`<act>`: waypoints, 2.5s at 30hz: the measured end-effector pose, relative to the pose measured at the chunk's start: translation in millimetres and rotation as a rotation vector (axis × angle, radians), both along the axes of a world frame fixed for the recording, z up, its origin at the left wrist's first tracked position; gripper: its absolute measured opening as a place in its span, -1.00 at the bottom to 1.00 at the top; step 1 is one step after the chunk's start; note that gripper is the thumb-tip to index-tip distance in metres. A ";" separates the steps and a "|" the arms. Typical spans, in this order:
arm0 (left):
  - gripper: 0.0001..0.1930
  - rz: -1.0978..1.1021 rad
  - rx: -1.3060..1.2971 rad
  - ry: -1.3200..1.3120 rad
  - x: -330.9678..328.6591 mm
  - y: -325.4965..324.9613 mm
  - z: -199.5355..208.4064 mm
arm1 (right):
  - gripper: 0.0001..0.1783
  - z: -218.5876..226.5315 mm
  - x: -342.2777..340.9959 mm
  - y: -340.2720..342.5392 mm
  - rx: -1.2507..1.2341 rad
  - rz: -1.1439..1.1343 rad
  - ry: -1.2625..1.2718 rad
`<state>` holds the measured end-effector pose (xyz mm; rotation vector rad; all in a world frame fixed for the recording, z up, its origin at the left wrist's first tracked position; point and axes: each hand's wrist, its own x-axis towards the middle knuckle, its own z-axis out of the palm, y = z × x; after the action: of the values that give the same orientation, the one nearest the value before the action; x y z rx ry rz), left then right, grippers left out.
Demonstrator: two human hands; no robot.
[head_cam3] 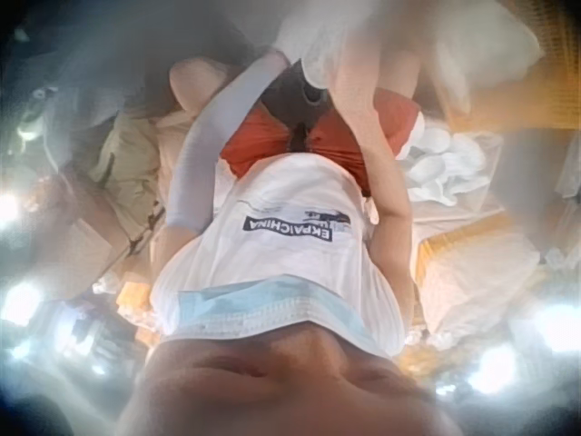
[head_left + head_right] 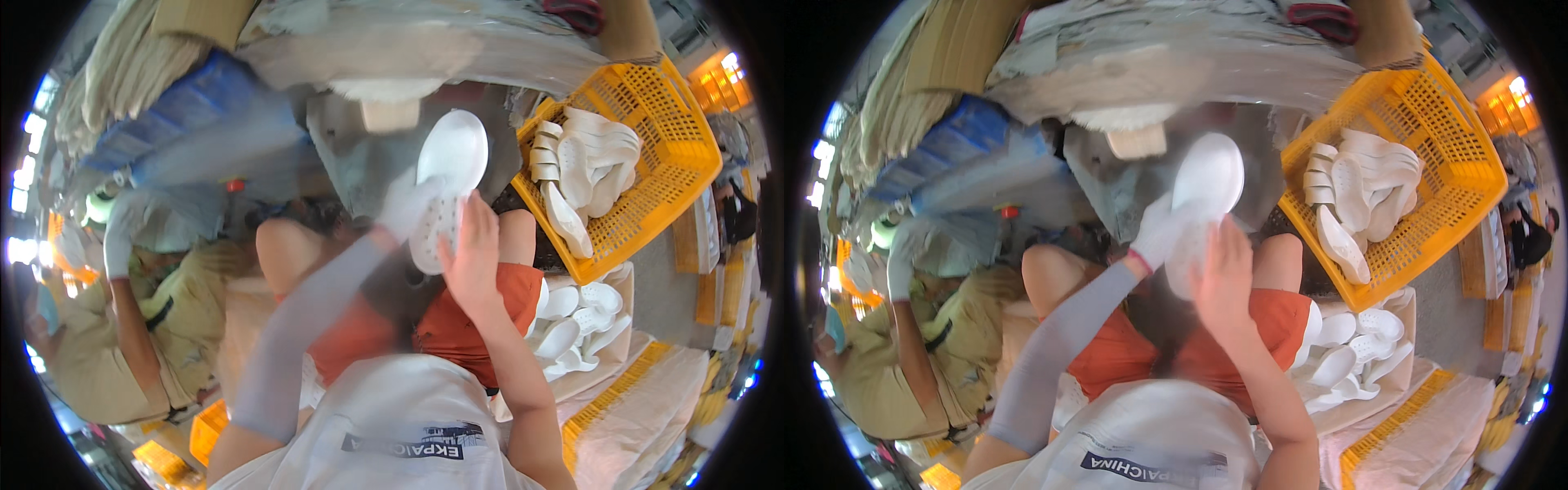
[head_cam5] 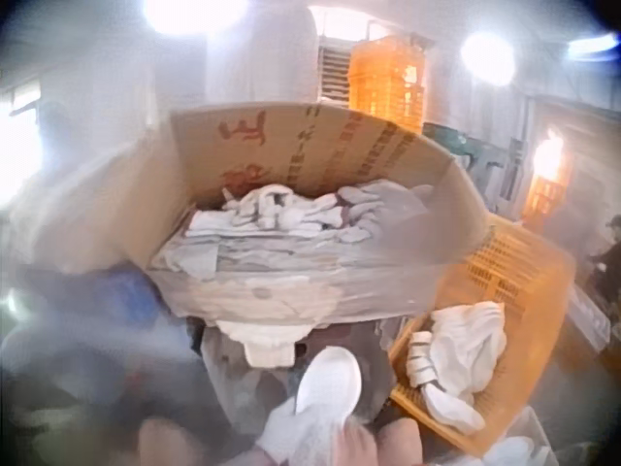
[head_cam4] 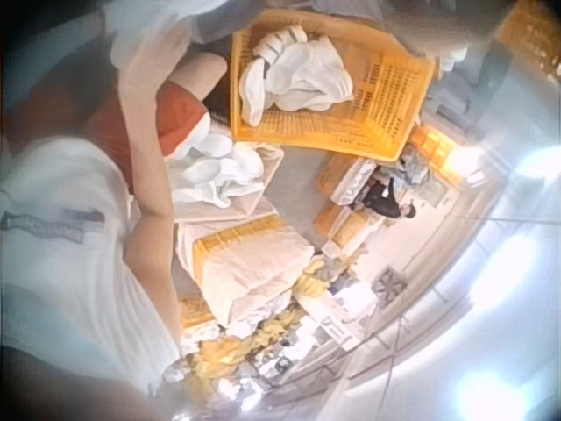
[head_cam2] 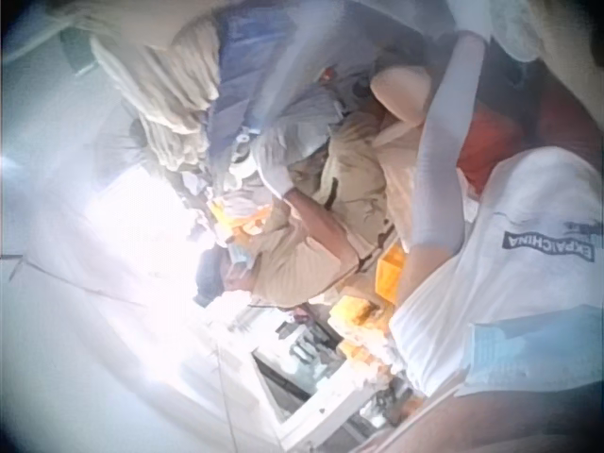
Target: The person sits on the floor and repeatedly rubs white shoe insoles against a rotating grinding wheel to smooth their surfaces. After each insole is treated, it is placed into a yellow basket. The process is repeated for multiple insoles.
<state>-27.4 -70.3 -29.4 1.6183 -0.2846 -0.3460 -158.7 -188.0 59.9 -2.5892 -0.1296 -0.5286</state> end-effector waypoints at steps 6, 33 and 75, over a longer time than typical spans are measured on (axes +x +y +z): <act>-0.54 0.322 0.030 0.055 46.6 29.9 -60.6 | -0.71 -33.4 -1.5 17.4 0.733 -0.113 0.086; -0.40 0.376 -0.258 0.387 16.6 10.5 33.7 | -0.58 1.3 51.9 30.9 0.989 -0.248 0.086; -0.42 0.288 -0.948 0.966 14.7 16.6 59.3 | -0.62 58.1 30.5 65.3 0.323 0.102 -0.180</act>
<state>-12.7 -53.7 29.9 0.4315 0.4726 -0.6070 -128.2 -122.6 118.1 -2.2073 -0.2166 -0.6841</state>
